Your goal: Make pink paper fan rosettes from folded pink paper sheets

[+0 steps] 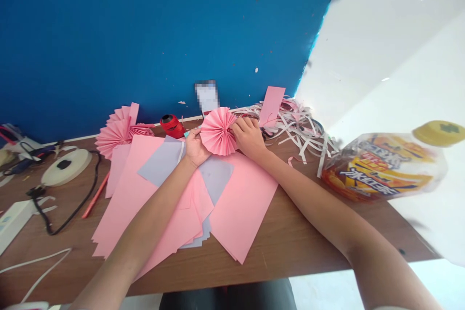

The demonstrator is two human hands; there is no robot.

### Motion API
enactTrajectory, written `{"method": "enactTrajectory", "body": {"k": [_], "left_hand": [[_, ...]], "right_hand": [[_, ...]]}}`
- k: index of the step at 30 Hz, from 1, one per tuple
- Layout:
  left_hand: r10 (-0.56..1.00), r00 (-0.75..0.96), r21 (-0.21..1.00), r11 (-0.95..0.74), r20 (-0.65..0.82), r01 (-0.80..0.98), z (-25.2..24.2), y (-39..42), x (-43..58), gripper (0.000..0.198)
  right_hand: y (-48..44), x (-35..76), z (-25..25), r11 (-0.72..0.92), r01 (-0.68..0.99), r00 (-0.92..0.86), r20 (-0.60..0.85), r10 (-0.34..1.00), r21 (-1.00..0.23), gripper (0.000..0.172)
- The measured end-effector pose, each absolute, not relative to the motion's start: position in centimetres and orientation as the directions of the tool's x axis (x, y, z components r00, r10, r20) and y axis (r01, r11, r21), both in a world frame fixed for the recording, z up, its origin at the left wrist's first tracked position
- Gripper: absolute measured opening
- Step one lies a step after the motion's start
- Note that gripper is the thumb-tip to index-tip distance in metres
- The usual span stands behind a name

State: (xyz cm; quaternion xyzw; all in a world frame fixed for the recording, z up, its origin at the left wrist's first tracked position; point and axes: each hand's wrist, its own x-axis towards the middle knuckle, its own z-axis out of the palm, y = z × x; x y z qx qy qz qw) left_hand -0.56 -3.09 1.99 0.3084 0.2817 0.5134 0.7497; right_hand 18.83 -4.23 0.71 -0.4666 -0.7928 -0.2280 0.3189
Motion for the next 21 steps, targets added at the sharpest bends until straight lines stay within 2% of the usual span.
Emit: {"method": "enactTrajectory", "body": {"k": [3,7,10,14,21], "left_hand": [[0.947,0.305,0.746,0.274,-0.099,-0.607,1.6,-2.9,-1.0,0.034],[0.963,0.268,0.743,0.201,-0.031,-0.638,1.5,-2.7,-1.1,0.035],[0.968,0.25,0.786,0.159,-0.006,-0.598,1.5,-2.8,-0.7,0.032],[0.981,0.189,0.907,0.05,0.033,-0.418,1.3,-3.1,0.0,0.036],[0.996,0.075,0.937,-0.023,0.052,-0.35,0.7,-3.3,0.4,0.027]], "right_hand": [[-3.9,19.3,0.9,0.459,0.879,-0.41,0.697,0.588,0.13,0.022],[-3.7,19.9,1.7,0.532,0.793,-0.594,0.572,0.566,0.297,0.024],[-3.8,20.1,2.3,0.574,0.733,-0.675,0.494,0.547,0.366,0.025],[-3.8,20.4,2.6,0.605,0.724,-0.679,0.493,0.544,0.33,0.026],[-3.9,20.4,2.2,0.493,0.827,-0.55,0.573,0.608,0.271,0.029]]}}
